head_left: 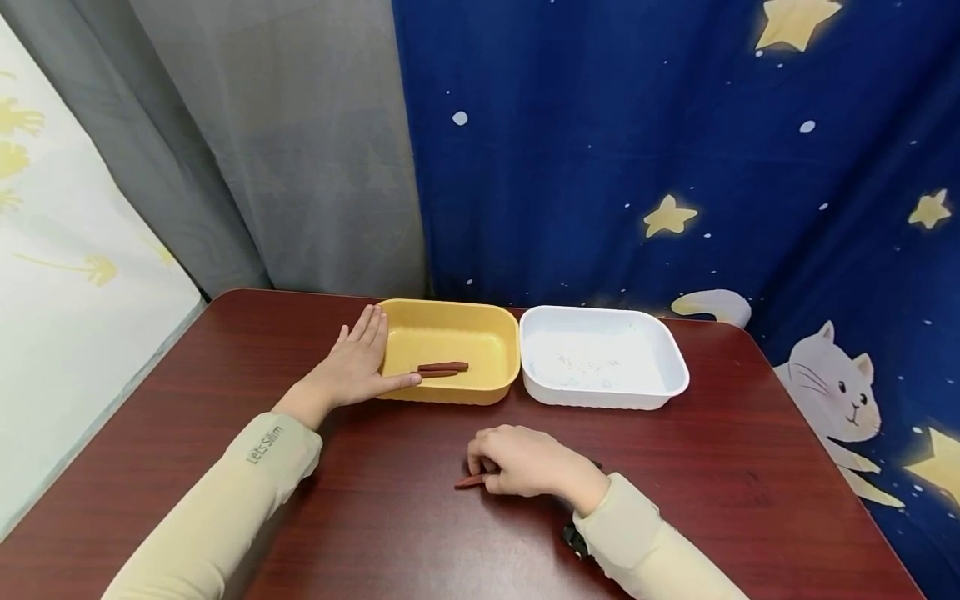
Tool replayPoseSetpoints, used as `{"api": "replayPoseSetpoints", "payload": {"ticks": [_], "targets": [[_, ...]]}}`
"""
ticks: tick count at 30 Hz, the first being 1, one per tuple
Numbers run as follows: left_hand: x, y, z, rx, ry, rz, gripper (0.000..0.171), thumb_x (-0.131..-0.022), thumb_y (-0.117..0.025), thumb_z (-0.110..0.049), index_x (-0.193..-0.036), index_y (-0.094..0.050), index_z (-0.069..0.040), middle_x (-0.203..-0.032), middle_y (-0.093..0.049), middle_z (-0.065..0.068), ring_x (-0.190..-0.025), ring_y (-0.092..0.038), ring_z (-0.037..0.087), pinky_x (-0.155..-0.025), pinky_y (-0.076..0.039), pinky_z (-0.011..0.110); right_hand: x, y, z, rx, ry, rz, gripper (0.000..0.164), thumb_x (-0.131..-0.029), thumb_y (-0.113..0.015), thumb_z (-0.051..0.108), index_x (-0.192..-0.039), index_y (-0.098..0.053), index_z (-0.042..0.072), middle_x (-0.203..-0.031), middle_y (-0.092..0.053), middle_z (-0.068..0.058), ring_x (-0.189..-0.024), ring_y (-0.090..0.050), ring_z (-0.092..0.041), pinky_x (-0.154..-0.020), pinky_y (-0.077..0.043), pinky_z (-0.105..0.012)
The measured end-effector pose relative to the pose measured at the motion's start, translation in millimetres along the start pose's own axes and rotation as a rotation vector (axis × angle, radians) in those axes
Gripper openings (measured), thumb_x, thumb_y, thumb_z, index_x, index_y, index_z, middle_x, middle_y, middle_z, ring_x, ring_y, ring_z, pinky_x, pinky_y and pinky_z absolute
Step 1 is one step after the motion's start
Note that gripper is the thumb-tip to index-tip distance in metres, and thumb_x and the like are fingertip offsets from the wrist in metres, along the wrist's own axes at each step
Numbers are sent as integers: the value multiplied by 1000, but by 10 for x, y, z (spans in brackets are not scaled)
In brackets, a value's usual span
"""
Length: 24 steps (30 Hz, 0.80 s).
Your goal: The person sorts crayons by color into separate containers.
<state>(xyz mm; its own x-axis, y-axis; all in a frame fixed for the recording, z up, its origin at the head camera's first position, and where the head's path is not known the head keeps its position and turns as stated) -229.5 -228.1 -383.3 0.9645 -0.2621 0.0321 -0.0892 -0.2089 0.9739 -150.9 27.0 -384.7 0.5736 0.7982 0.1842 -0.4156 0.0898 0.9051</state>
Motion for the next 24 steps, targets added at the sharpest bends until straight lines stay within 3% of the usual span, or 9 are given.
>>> {"api": "replayPoseSetpoints", "payload": {"ticks": [12, 24], "targets": [[-17, -12, 8, 5, 7, 10, 124, -84, -49, -81, -156, -2, 8, -165, 6, 24, -155, 7, 37, -120, -9, 66, -90, 188, 17, -101, 75, -141, 12, -84, -67, 11, -90, -68, 21, -83, -57, 9, -70, -51, -2, -63, -42, -18], [-25, -29, 22, 19, 11, 13, 125, -82, -50, -82, -156, -1, 7, -166, 6, 23, -155, 6, 37, -120, -10, 65, -222, 373, 50, -191, 138, -249, 12, -86, -64, 7, -95, -68, 14, -85, -62, 5, -76, -57, -10, -70, -46, -19]]}}
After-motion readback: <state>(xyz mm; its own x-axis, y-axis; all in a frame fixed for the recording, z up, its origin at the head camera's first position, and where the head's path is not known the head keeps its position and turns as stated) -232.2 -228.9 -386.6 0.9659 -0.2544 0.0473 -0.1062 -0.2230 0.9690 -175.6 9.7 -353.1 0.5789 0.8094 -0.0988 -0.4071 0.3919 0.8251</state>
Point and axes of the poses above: each hand's wrist, its own x-axis away from the middle knuckle, its own y-axis out of the back of the hand, z = x × y, the point moved 4 cm from there along -x, towards the middle knuckle
